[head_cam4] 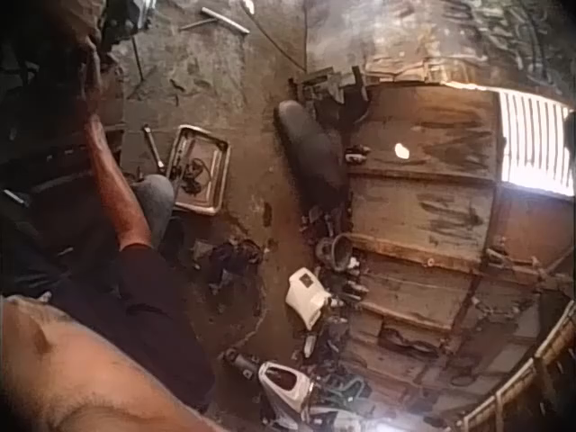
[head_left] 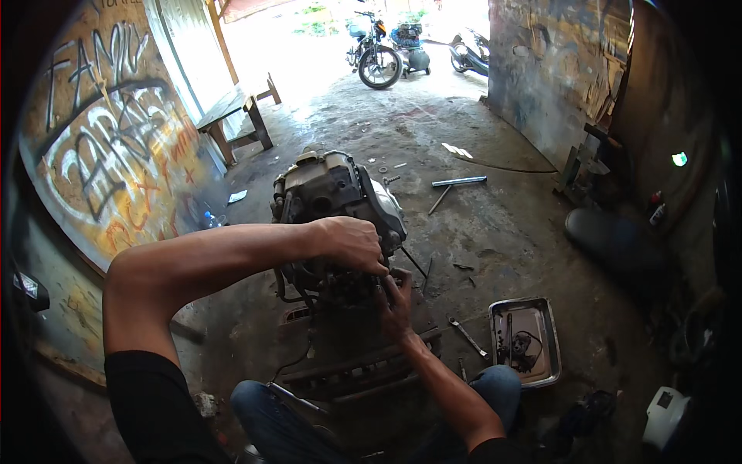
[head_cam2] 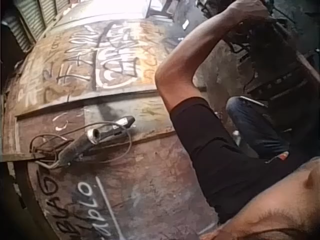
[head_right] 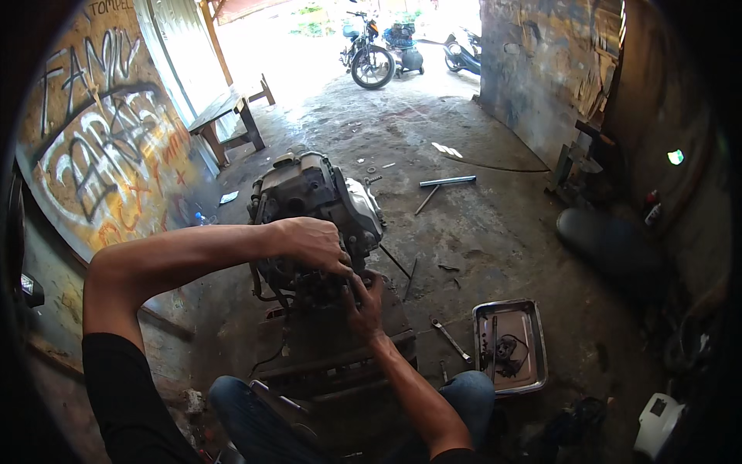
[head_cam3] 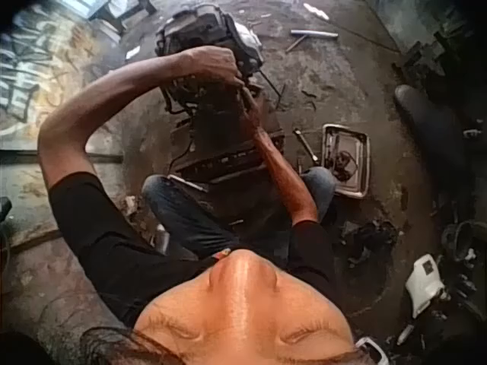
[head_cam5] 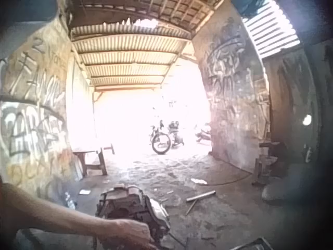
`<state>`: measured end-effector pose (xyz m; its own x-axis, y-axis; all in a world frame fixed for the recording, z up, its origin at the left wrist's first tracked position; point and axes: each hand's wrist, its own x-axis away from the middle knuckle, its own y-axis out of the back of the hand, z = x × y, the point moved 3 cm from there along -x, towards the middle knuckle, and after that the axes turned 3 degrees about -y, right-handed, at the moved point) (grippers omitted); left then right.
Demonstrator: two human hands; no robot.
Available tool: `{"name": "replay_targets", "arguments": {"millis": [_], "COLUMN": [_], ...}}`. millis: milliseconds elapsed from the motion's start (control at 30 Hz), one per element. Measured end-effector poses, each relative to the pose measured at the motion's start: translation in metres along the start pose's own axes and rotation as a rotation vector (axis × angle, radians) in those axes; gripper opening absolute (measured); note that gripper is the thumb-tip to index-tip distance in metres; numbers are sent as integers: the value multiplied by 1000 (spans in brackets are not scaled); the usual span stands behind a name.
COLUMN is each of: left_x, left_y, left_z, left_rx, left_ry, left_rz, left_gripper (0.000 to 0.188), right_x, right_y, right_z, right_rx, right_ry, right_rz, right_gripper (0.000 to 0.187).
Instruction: The recorder is disassembling a motorcycle engine by removing the cylinder head and block.
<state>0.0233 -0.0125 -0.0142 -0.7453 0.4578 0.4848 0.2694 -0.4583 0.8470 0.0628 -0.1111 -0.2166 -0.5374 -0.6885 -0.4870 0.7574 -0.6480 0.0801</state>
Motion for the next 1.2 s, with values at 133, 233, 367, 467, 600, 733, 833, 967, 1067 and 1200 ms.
{"name": "replay_targets", "arguments": {"millis": [133,233,367,467,600,733,833,967,1067,1200], "left_x": [-3,0,15,26,28,27,15,-7,-9,-7], "left_y": [5,13,14,0,-11,-25,-46,-60,-65,-74], "left_z": [-7,-10,-11,-17,-45,-81,-112,-138,-134,-139], "left_rx": [29,123,294,346,242,281,353,312,358,347], "left_ry": [140,271,373,425,646,1048,1346,1408,1380,1351], "left_rz": [8,50,-35,-207,-498,-1032,-1323,-1276,-1266,-1376], "left_gripper": [20,25,33,39,44,34,33,38,45,47], "right_x": [3,2,-5,-4,-21,-43,-45,-37,-41,-53], "right_y": [2,2,2,0,7,18,19,13,25,22], "right_z": [3,12,26,34,72,87,82,89,70,96], "right_rx": [48,121,164,367,423,343,233,481,546,509], "right_ry": [25,30,55,100,117,-125,-230,-153,-34,-79], "right_rz": [4,1,-53,-80,-150,-41,-58,4,107,240], "right_gripper": [36,33,29,29,28,26,26,34,36,28]}}
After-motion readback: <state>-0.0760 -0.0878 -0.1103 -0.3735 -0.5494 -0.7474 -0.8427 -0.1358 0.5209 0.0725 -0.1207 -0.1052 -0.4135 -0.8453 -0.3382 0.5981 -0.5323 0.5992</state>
